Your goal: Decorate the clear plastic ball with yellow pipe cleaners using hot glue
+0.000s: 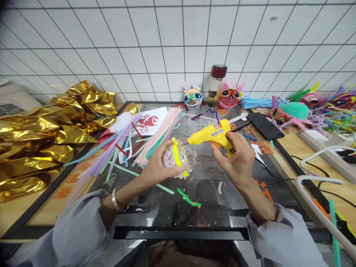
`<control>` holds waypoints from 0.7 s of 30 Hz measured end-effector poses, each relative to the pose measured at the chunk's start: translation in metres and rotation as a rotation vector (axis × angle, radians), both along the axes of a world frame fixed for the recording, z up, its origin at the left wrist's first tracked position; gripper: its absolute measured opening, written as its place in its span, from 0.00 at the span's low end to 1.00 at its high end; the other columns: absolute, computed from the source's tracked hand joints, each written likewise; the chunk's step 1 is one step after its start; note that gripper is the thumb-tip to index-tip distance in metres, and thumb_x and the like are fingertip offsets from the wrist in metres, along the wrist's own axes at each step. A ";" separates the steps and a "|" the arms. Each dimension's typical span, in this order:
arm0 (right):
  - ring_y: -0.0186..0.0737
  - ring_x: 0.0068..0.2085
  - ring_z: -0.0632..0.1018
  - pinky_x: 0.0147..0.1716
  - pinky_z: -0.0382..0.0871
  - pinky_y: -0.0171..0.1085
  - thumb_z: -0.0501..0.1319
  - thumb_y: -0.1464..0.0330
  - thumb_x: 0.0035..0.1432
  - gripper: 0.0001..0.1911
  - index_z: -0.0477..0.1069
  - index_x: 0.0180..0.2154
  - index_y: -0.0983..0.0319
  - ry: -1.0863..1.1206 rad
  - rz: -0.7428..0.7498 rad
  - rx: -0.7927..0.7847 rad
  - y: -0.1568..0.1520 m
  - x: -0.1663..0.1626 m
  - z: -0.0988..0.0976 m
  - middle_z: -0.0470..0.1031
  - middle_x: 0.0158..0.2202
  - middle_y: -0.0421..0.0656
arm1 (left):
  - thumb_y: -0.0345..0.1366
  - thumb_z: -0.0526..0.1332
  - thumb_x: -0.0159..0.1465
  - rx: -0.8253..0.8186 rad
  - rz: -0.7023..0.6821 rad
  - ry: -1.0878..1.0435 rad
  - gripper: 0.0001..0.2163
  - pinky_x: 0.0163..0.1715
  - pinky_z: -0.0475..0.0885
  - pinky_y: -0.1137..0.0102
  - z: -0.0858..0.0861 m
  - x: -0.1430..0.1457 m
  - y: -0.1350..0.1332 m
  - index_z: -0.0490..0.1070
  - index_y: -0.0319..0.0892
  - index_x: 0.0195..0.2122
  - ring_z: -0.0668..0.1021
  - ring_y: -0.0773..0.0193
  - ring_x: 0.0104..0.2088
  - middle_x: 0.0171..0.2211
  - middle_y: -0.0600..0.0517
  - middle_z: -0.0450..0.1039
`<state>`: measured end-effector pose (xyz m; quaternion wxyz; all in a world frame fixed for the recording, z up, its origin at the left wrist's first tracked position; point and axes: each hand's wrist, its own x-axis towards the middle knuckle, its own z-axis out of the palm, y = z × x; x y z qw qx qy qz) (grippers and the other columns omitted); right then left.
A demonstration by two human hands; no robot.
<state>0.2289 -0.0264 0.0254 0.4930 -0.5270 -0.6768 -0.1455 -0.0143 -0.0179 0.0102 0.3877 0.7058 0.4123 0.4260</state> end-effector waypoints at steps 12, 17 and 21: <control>0.42 0.33 0.76 0.29 0.67 0.38 0.68 0.64 0.54 0.14 0.66 0.38 0.58 -0.139 0.018 0.097 -0.005 -0.004 0.002 0.74 0.32 0.42 | 0.41 0.73 0.46 0.016 -0.011 0.002 0.34 0.58 0.68 0.57 0.001 0.001 -0.001 0.65 0.40 0.54 0.75 0.50 0.55 0.54 0.42 0.71; 0.40 0.31 0.76 0.29 0.67 0.38 0.68 0.65 0.53 0.14 0.66 0.38 0.58 -0.119 0.032 0.097 -0.005 -0.005 0.001 0.75 0.32 0.41 | 0.41 0.73 0.46 0.025 -0.009 0.005 0.35 0.58 0.69 0.58 0.000 0.001 0.000 0.65 0.42 0.55 0.75 0.51 0.55 0.54 0.44 0.72; 0.41 0.32 0.76 0.28 0.67 0.38 0.68 0.65 0.53 0.13 0.66 0.38 0.57 -0.118 0.027 0.079 -0.005 -0.004 0.001 0.75 0.32 0.41 | 0.41 0.73 0.46 0.028 -0.009 0.007 0.34 0.57 0.69 0.58 0.000 0.001 0.000 0.65 0.42 0.55 0.75 0.51 0.54 0.54 0.45 0.72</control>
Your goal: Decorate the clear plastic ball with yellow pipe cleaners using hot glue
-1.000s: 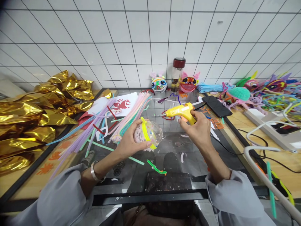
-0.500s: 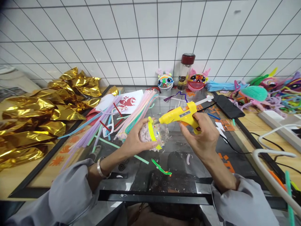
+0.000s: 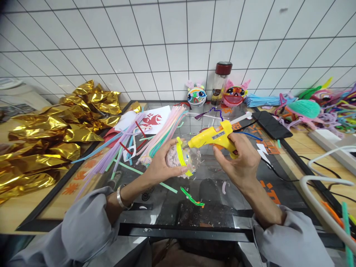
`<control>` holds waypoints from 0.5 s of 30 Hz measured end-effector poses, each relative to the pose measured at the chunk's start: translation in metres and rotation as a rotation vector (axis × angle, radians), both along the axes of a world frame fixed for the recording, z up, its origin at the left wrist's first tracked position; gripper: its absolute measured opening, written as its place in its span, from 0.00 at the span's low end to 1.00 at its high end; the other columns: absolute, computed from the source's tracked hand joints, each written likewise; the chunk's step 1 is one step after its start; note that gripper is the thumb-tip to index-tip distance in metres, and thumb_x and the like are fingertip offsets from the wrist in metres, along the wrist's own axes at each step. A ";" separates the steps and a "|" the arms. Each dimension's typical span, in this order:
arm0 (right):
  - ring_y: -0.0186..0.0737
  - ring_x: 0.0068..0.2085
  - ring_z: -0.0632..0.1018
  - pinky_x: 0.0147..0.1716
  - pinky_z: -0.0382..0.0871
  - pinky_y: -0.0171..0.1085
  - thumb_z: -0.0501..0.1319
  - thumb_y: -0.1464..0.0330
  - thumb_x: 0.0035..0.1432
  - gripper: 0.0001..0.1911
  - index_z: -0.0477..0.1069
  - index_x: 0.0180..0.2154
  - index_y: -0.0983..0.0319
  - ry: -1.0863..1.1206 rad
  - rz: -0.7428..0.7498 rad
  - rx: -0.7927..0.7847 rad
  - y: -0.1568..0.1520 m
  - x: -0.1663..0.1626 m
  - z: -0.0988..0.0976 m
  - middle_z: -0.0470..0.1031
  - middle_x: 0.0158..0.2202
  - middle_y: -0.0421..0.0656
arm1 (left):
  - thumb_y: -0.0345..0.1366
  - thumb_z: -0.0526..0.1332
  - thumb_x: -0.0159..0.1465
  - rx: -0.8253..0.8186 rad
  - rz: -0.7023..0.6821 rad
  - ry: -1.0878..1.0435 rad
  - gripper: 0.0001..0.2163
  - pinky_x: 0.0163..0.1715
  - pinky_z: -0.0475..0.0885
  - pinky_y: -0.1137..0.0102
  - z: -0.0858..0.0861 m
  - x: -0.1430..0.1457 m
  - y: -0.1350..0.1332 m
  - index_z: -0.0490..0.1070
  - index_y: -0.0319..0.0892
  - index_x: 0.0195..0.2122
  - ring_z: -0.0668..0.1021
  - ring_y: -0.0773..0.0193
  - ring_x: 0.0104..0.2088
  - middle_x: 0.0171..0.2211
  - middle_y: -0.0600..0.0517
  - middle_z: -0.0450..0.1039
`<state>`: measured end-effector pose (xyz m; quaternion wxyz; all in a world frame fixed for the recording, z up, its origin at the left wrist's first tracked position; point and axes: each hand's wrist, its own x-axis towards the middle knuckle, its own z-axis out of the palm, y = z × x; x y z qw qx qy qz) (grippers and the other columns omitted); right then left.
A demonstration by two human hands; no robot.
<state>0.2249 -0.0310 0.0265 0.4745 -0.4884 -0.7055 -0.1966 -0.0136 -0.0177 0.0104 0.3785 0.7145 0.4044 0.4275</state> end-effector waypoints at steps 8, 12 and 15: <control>0.38 0.30 0.73 0.27 0.65 0.37 0.67 0.65 0.53 0.12 0.65 0.36 0.58 0.013 0.017 -0.032 0.001 0.000 0.001 0.72 0.30 0.40 | 0.40 0.73 0.46 -0.007 0.001 0.006 0.35 0.58 0.69 0.59 0.001 0.000 -0.001 0.65 0.40 0.55 0.75 0.52 0.54 0.54 0.44 0.72; 0.37 0.30 0.73 0.27 0.64 0.36 0.67 0.66 0.53 0.13 0.65 0.36 0.58 0.030 0.023 -0.043 0.002 -0.001 -0.001 0.72 0.30 0.40 | 0.41 0.73 0.46 -0.005 -0.002 0.008 0.34 0.57 0.69 0.59 0.002 0.000 -0.001 0.65 0.41 0.55 0.76 0.52 0.53 0.53 0.45 0.73; 0.36 0.28 0.71 0.26 0.62 0.36 0.68 0.66 0.53 0.13 0.65 0.36 0.59 0.042 0.024 -0.063 0.002 -0.003 -0.002 0.70 0.29 0.39 | 0.41 0.73 0.46 -0.008 -0.010 0.003 0.34 0.58 0.69 0.60 0.003 0.000 -0.001 0.65 0.41 0.55 0.76 0.52 0.54 0.53 0.45 0.73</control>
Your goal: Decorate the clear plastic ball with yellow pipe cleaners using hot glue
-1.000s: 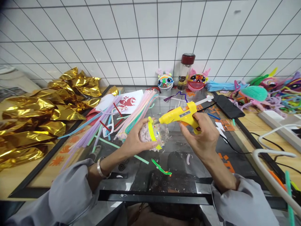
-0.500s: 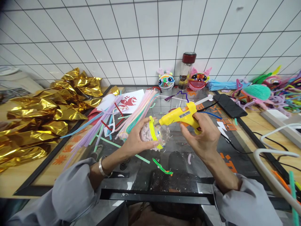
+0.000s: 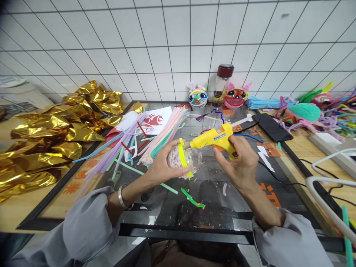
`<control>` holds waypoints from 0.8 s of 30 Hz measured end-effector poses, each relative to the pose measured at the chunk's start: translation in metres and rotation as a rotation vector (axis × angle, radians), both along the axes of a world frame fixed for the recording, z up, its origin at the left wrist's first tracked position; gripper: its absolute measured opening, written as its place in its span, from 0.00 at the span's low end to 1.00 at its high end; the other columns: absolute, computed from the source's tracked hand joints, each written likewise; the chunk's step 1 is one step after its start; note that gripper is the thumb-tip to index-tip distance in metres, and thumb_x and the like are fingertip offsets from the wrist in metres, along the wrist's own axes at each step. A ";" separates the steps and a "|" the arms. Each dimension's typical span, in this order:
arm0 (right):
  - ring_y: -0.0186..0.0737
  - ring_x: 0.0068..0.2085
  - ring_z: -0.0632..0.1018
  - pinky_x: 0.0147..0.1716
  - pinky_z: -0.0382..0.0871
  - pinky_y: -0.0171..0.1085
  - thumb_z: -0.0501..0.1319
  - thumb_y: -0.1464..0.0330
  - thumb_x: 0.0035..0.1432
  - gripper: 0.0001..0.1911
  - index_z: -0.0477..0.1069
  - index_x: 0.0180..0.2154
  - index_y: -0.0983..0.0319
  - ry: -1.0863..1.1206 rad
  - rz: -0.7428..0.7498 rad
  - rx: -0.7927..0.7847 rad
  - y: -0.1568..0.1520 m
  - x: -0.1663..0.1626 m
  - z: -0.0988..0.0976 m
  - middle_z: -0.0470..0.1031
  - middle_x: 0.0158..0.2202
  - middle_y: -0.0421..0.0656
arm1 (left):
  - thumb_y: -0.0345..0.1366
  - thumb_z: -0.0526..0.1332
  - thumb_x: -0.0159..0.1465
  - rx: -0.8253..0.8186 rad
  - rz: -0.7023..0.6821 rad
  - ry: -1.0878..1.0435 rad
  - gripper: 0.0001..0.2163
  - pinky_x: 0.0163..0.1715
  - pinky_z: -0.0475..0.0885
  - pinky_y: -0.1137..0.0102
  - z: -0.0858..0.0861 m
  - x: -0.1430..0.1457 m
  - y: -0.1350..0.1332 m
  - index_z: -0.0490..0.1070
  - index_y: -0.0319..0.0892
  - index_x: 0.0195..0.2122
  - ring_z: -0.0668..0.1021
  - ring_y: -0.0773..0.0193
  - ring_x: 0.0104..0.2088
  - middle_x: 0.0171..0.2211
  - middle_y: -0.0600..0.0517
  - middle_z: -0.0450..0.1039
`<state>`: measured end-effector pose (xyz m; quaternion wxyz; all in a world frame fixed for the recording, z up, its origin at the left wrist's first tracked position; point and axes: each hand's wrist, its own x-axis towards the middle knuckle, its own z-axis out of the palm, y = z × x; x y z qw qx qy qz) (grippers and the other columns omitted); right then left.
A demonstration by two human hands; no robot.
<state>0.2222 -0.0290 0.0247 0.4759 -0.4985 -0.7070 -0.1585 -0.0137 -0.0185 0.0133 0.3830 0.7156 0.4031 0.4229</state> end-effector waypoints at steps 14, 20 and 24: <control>0.38 0.29 0.72 0.26 0.64 0.38 0.67 0.65 0.51 0.12 0.66 0.36 0.57 0.017 0.000 -0.007 -0.001 0.002 0.001 0.72 0.30 0.40 | 0.41 0.72 0.46 -0.015 -0.006 -0.032 0.33 0.57 0.70 0.56 0.001 0.001 0.001 0.66 0.42 0.54 0.76 0.51 0.52 0.52 0.45 0.74; 0.38 0.29 0.73 0.27 0.64 0.38 0.67 0.65 0.52 0.12 0.67 0.36 0.58 0.022 0.014 -0.005 0.000 0.001 0.000 0.72 0.30 0.40 | 0.42 0.73 0.47 -0.009 0.001 -0.002 0.34 0.59 0.68 0.56 0.001 0.000 0.001 0.66 0.42 0.55 0.75 0.51 0.54 0.53 0.44 0.73; 0.37 0.28 0.71 0.25 0.60 0.36 0.68 0.64 0.52 0.12 0.66 0.35 0.59 0.028 0.007 -0.003 0.001 0.001 -0.002 0.70 0.28 0.39 | 0.42 0.73 0.47 0.007 -0.008 -0.003 0.34 0.59 0.69 0.58 0.000 0.000 0.000 0.66 0.41 0.55 0.76 0.52 0.54 0.53 0.45 0.73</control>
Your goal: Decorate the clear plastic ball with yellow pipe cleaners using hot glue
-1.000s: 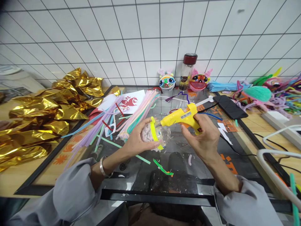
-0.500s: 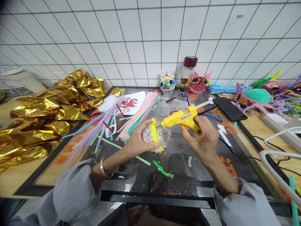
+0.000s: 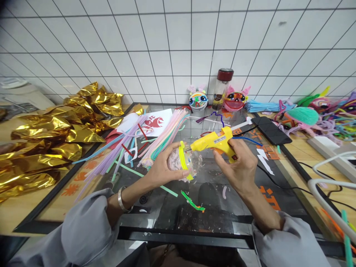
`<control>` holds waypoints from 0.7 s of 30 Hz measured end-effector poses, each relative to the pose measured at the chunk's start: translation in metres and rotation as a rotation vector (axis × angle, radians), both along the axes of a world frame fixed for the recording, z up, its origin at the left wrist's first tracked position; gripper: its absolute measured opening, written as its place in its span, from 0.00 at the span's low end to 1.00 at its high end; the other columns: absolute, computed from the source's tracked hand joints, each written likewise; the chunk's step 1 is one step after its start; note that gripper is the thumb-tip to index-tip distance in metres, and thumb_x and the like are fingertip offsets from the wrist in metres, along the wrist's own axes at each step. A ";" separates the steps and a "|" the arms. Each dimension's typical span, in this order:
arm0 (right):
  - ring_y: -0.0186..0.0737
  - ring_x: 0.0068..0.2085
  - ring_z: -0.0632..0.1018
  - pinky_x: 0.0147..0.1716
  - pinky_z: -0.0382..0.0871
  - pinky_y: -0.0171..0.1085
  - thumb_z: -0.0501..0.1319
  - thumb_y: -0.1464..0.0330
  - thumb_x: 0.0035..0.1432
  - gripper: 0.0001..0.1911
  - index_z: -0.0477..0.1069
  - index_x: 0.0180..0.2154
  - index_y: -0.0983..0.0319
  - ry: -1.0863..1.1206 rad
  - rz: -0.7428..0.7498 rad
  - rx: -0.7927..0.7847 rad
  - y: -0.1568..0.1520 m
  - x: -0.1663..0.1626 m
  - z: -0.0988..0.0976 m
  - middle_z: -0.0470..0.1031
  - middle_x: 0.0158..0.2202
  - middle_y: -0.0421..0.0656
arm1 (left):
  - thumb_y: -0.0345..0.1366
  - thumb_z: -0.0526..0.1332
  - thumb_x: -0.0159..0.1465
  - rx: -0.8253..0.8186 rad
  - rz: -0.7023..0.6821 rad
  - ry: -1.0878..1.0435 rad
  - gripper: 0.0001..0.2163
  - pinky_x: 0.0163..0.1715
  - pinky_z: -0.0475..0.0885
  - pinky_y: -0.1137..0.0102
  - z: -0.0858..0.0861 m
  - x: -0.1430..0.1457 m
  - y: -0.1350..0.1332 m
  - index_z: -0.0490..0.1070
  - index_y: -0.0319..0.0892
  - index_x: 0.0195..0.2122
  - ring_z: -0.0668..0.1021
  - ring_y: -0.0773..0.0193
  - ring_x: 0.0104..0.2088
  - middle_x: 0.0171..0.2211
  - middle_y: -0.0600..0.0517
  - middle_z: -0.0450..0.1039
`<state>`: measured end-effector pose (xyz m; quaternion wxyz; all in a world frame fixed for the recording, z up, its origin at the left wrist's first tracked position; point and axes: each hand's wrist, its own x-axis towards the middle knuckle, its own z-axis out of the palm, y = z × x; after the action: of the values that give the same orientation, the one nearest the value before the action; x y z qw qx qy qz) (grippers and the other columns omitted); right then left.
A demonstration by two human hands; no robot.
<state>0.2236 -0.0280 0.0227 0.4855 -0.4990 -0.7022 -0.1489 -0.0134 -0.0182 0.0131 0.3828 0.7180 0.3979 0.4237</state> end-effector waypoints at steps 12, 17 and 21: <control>0.37 0.28 0.71 0.25 0.62 0.37 0.67 0.65 0.51 0.12 0.66 0.35 0.58 0.005 0.018 -0.018 0.001 0.003 0.002 0.71 0.29 0.39 | 0.40 0.73 0.47 0.015 0.000 0.012 0.34 0.58 0.69 0.58 0.000 0.000 -0.001 0.66 0.41 0.55 0.76 0.52 0.53 0.53 0.45 0.74; 0.37 0.27 0.71 0.25 0.61 0.37 0.67 0.65 0.51 0.11 0.66 0.34 0.58 0.019 0.024 -0.027 0.000 0.003 0.002 0.71 0.28 0.39 | 0.41 0.73 0.47 0.000 0.001 -0.007 0.33 0.58 0.69 0.58 0.000 0.000 0.000 0.66 0.43 0.54 0.76 0.51 0.54 0.53 0.46 0.74; 0.37 0.28 0.71 0.24 0.60 0.36 0.67 0.64 0.52 0.11 0.66 0.34 0.58 0.020 0.011 -0.035 0.000 0.001 0.001 0.71 0.28 0.39 | 0.41 0.73 0.46 0.015 0.004 0.003 0.34 0.58 0.69 0.56 -0.001 0.000 0.001 0.66 0.42 0.55 0.76 0.51 0.54 0.53 0.45 0.73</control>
<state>0.2247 -0.0283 0.0239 0.4845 -0.5052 -0.7024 -0.1289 -0.0137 -0.0174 0.0124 0.3759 0.7209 0.3965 0.4263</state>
